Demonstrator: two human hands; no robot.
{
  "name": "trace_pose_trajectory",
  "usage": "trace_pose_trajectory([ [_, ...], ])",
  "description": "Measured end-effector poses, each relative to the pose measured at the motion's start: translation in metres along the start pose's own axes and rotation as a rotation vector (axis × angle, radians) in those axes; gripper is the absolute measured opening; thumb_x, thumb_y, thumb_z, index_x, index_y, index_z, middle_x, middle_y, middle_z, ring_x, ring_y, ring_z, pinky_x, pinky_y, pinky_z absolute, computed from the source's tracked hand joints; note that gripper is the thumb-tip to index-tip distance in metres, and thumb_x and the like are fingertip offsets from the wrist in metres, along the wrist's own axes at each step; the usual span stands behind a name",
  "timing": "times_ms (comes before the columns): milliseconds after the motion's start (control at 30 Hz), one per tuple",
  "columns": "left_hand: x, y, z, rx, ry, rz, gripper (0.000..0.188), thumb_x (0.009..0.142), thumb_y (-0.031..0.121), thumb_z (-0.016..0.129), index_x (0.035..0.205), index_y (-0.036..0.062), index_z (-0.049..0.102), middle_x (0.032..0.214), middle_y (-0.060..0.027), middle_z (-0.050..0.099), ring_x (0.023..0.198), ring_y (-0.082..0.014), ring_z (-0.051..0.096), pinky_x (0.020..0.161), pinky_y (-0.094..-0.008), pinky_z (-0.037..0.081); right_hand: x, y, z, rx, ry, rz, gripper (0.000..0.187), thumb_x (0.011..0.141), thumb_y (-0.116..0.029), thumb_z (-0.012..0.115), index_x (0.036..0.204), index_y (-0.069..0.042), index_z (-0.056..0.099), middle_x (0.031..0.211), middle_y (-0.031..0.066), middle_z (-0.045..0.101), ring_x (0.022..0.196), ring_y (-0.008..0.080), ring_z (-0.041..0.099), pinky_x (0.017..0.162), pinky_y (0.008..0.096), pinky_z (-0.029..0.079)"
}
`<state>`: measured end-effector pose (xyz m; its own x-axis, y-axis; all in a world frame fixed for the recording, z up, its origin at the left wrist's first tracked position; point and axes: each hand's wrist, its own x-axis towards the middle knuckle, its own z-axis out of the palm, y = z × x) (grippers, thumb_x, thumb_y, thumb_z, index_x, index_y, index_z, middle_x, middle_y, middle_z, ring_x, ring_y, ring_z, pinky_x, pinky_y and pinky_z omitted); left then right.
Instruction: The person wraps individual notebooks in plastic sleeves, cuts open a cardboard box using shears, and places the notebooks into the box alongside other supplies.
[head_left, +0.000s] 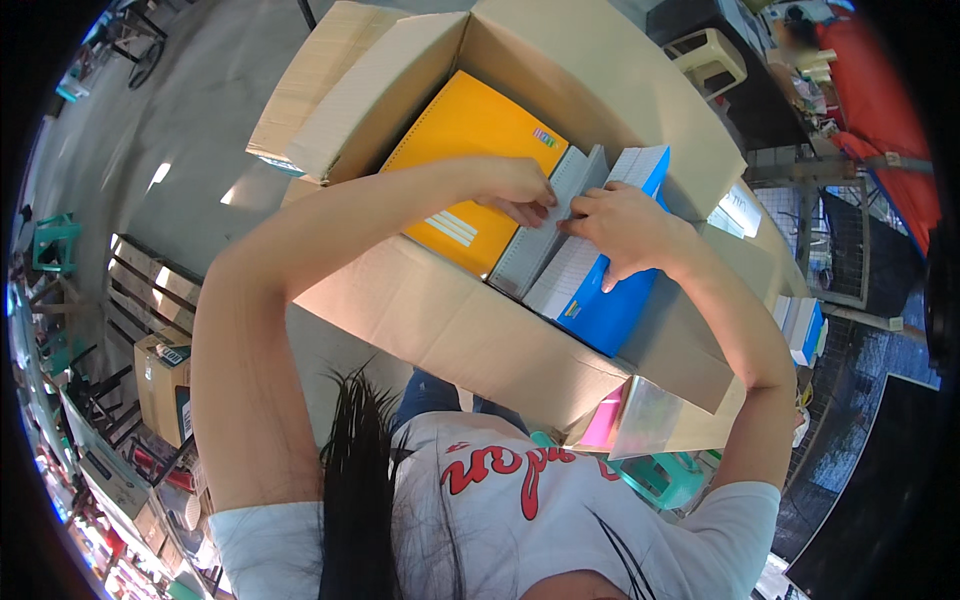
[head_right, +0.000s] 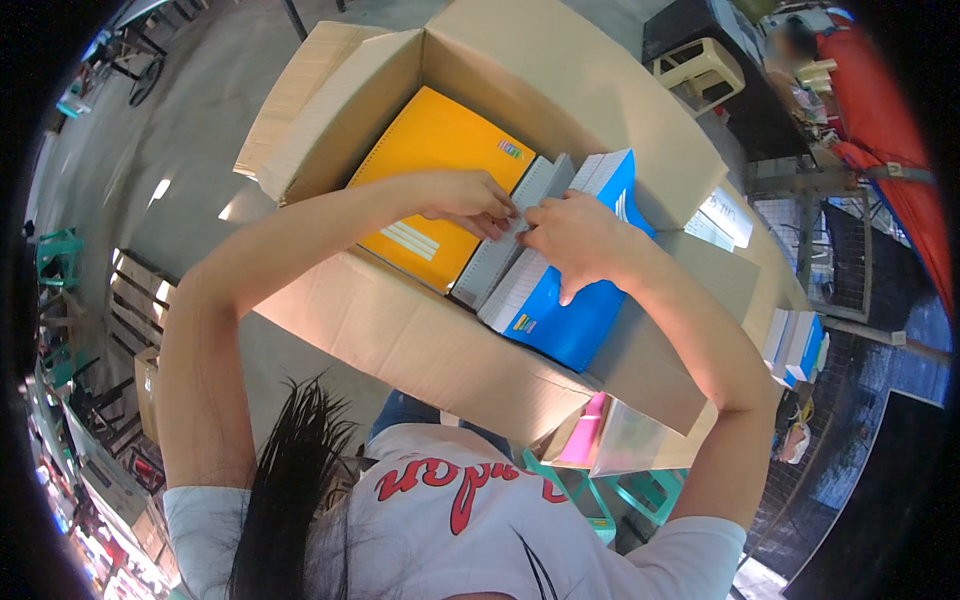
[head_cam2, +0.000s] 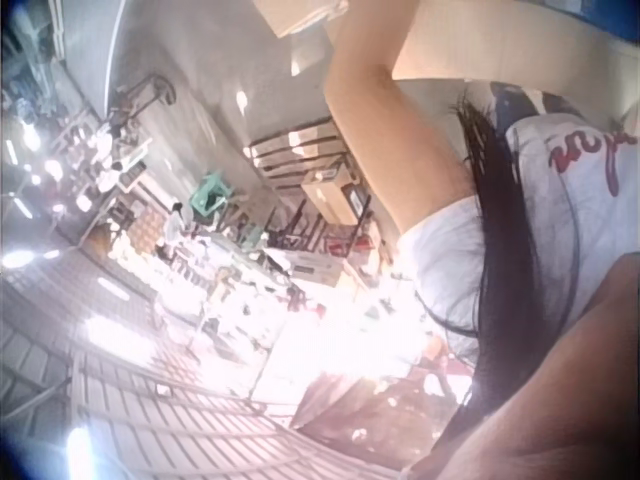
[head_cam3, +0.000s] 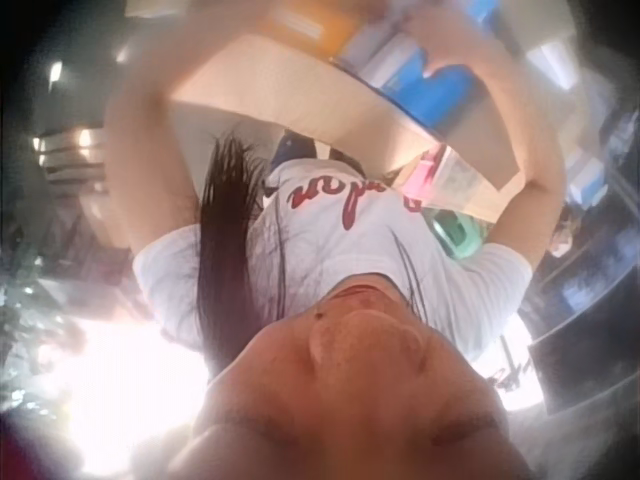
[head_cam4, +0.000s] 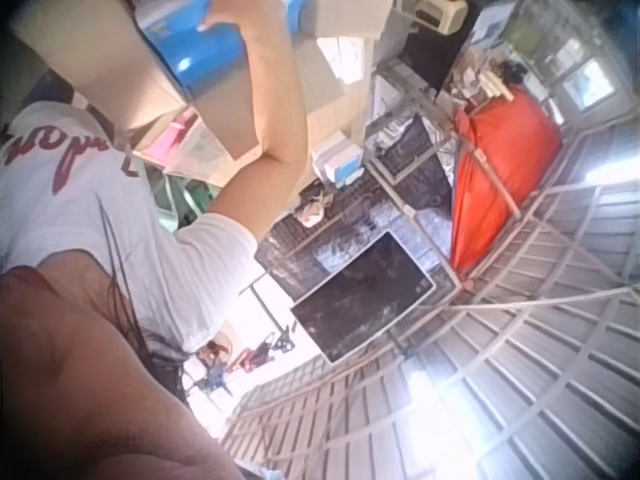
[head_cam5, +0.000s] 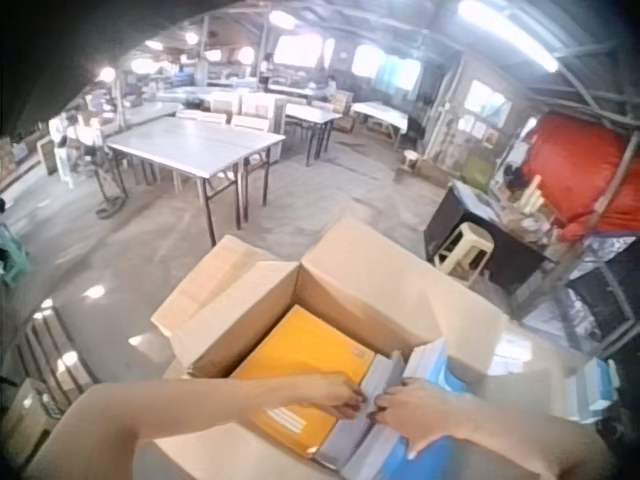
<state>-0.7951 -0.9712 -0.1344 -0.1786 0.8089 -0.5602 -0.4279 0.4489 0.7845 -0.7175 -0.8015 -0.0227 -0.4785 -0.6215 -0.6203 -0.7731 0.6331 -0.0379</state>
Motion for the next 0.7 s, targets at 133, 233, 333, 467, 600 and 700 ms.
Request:
trace_pose_trajectory([
  [133, 0.04, -0.001, 0.009, -0.093, 0.057, -0.199, 0.047, 0.097, 0.019, 0.051, 0.135, -0.0064, 0.041, 0.122, -0.0214, 0.055, 0.114, -0.033, 0.058, 0.095, -0.0479, 0.049, -0.003, -0.003, -0.004, 0.011, 0.024, -0.003, 0.07, 0.052, -0.038, 0.086, 0.114, -0.012, 0.065, 0.105, 0.0037, 0.059, 0.104, 0.0206, 0.058, 0.085, 0.0359, 0.045],
  [233, 0.047, -0.013, 0.003, -0.276, -0.08, -0.073, 0.058, 0.096, 0.024, 0.056, 0.14, -0.0071, 0.032, 0.123, -0.0227, 0.052, 0.108, -0.0346, 0.058, 0.096, -0.0535, 0.045, -0.008, -0.004, -0.004, 0.01, 0.005, 0.018, 0.07, 0.053, -0.038, 0.086, 0.115, -0.012, 0.064, 0.108, 0.0041, 0.06, 0.106, 0.0203, 0.058, 0.088, 0.0355, 0.045],
  [333, 0.047, -0.019, 0.009, -0.205, 0.072, -0.016, 0.063, 0.093, 0.027, 0.061, 0.138, -0.0068, 0.033, 0.116, -0.0208, 0.051, 0.093, -0.0296, 0.058, 0.09, -0.0514, 0.047, -0.013, -0.005, -0.003, 0.02, 0.011, 0.031, 0.077, 0.052, -0.037, 0.087, 0.12, -0.011, 0.061, 0.111, 0.0044, 0.06, 0.106, 0.021, 0.058, 0.091, 0.0358, 0.044],
  [467, 0.041, -0.019, 0.015, -0.237, 0.053, -0.006, 0.057, 0.093, 0.031, 0.063, 0.13, -0.0048, 0.04, 0.109, -0.016, 0.052, 0.083, -0.0229, 0.055, 0.078, -0.0449, 0.048, -0.016, -0.004, -0.004, 0.018, -0.001, 0.042, 0.076, 0.057, -0.037, 0.085, 0.124, -0.009, 0.059, 0.114, 0.0042, 0.061, 0.106, 0.0206, 0.059, 0.09, 0.0359, 0.045],
  [600, 0.044, -0.028, 0.01, -0.325, -0.018, 0.033, 0.047, 0.096, 0.037, 0.058, 0.124, 0.0008, 0.047, 0.104, -0.0085, 0.056, 0.079, -0.0165, 0.056, 0.069, -0.0363, 0.051, -0.014, -0.004, -0.003, -0.016, 0.024, 0.022, 0.078, 0.057, -0.037, 0.085, 0.125, -0.009, 0.058, 0.112, 0.0034, 0.062, 0.104, 0.0205, 0.06, 0.089, 0.0365, 0.046],
  [700, 0.043, -0.027, 0.014, -0.319, -0.068, 0.061, 0.042, 0.097, 0.038, 0.056, 0.119, 0.0042, 0.05, 0.1, -0.0047, 0.058, 0.077, -0.0133, 0.058, 0.064, -0.0322, 0.051, -0.015, -0.002, 0.0, -0.017, 0.07, 0.017, 0.075, 0.056, -0.037, 0.085, 0.122, -0.009, 0.06, 0.109, 0.003, 0.062, 0.102, 0.0203, 0.06, 0.088, 0.0364, 0.046],
])
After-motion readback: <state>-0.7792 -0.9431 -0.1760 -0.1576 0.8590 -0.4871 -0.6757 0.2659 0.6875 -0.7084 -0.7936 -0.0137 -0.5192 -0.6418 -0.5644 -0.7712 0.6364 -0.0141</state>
